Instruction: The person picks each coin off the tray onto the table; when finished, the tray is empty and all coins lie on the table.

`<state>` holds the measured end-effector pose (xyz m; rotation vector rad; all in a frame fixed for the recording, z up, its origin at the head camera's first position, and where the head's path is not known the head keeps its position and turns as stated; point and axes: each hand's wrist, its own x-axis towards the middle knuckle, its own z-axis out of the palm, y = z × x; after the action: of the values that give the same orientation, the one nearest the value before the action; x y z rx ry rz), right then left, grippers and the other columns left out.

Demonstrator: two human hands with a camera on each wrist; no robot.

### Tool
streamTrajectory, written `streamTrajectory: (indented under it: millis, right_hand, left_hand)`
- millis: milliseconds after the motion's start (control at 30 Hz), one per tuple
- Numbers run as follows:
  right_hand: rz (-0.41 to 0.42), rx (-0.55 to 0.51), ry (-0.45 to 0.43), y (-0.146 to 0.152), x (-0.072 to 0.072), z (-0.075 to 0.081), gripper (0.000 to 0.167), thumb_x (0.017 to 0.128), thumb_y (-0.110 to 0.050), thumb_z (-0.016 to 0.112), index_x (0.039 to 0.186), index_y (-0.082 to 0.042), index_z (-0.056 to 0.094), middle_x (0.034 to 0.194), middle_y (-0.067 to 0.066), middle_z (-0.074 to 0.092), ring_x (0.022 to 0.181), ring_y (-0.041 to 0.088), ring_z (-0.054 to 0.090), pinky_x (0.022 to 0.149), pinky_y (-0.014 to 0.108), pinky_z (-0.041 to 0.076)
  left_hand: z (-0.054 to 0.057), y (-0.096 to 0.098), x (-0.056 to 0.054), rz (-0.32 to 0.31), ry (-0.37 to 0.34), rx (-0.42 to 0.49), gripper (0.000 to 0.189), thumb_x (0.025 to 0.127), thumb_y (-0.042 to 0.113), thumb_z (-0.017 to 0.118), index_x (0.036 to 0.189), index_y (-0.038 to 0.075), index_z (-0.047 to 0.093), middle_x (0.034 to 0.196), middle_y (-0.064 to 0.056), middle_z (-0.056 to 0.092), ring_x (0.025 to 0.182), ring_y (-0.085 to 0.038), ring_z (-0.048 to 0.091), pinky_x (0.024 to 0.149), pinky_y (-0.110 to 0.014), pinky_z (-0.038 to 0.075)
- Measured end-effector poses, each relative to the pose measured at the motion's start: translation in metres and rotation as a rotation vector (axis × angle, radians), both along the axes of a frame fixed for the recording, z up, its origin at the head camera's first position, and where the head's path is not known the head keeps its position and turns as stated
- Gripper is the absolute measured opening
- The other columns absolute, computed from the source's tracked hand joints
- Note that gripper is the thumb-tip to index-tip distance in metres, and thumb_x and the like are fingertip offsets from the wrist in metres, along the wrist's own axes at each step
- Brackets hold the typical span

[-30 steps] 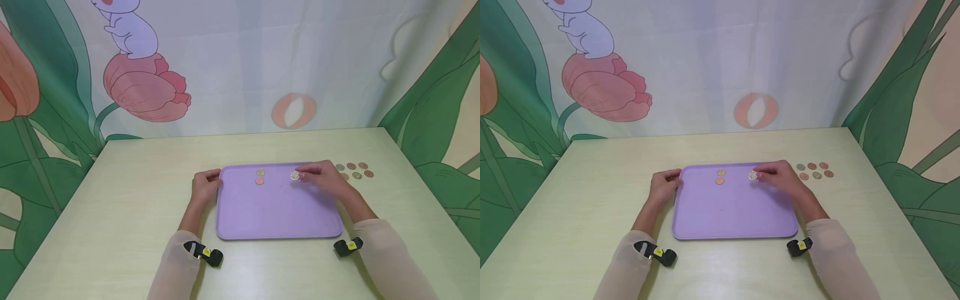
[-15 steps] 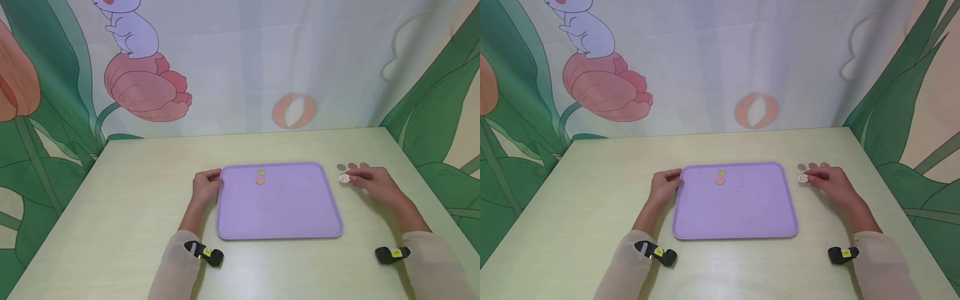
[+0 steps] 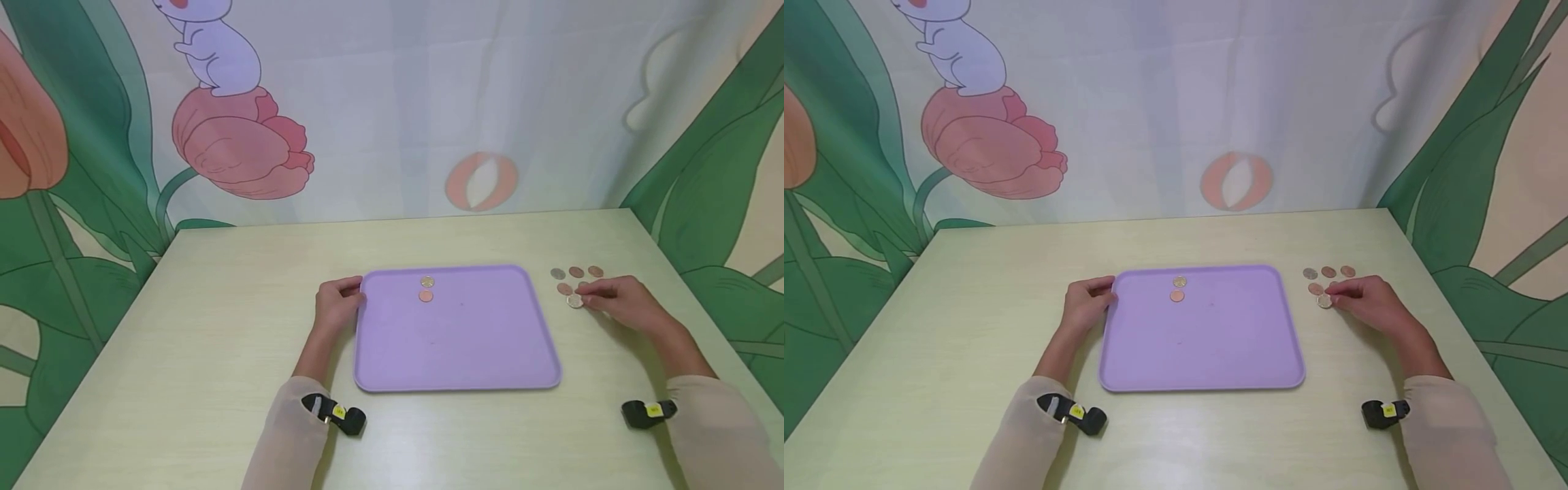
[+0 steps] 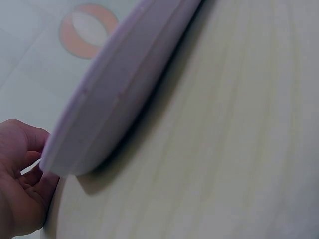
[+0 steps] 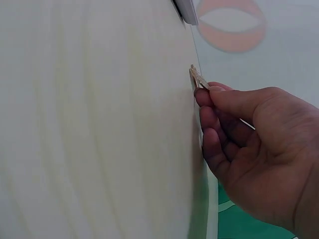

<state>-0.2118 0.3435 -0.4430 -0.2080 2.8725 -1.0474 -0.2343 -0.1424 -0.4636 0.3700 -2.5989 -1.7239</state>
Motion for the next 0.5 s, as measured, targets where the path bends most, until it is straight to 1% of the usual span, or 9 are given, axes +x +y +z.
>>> streamTrajectory:
  millis: [133, 333, 433, 500]
  right_hand:
    - [0.005, 0.007, 0.000, -0.0004, 0.0008, 0.0005, 0.028, 0.094, -0.007, 0.069, 0.117, 0.010, 0.071, 0.113, 0.030, 0.073, 0.082, -0.025, 0.045, 0.071, 0.005, 0.044]
    - [0.021, 0.021, -0.018, 0.0000, 0.0005, 0.0032, 0.028, 0.092, -0.010, 0.073, 0.114, 0.009, 0.072, 0.108, 0.027, 0.075, 0.081, -0.023, 0.048, 0.071, 0.007, 0.045]
    - [0.007, 0.038, -0.038, -0.0002, -0.0004, 0.0050, 0.029, 0.091, -0.011, 0.074, 0.113, 0.008, 0.073, 0.106, 0.026, 0.076, 0.081, -0.020, 0.049, 0.070, 0.008, 0.046]
    - [-0.007, 0.048, -0.056, -0.0004, -0.0011, 0.0059, 0.029, 0.092, -0.012, 0.073, 0.114, 0.007, 0.073, 0.108, 0.026, 0.076, 0.082, -0.016, 0.051, 0.070, 0.009, 0.046]
  left_hand:
    - [0.0003, 0.0002, -0.0001, 0.001, -0.001, -0.003, 0.041, 0.086, 0.000, 0.068, 0.126, 0.004, 0.071, 0.119, -0.018, 0.073, 0.111, -0.026, 0.069, 0.092, -0.030, 0.059]
    - [0.0019, 0.0010, 0.0018, 0.007, 0.000, -0.013, 0.040, 0.086, 0.000, 0.067, 0.126, 0.004, 0.071, 0.118, -0.018, 0.074, 0.110, -0.026, 0.069, 0.093, -0.030, 0.058]
    - [0.0024, 0.0014, 0.0024, 0.010, 0.006, -0.017, 0.040, 0.086, 0.000, 0.067, 0.125, 0.004, 0.072, 0.117, -0.018, 0.074, 0.110, -0.026, 0.069, 0.092, -0.029, 0.058]
    - [0.0030, 0.0017, 0.0028, 0.010, 0.010, -0.014, 0.040, 0.086, 0.000, 0.067, 0.125, 0.003, 0.072, 0.117, -0.018, 0.074, 0.109, -0.026, 0.069, 0.091, -0.028, 0.057]
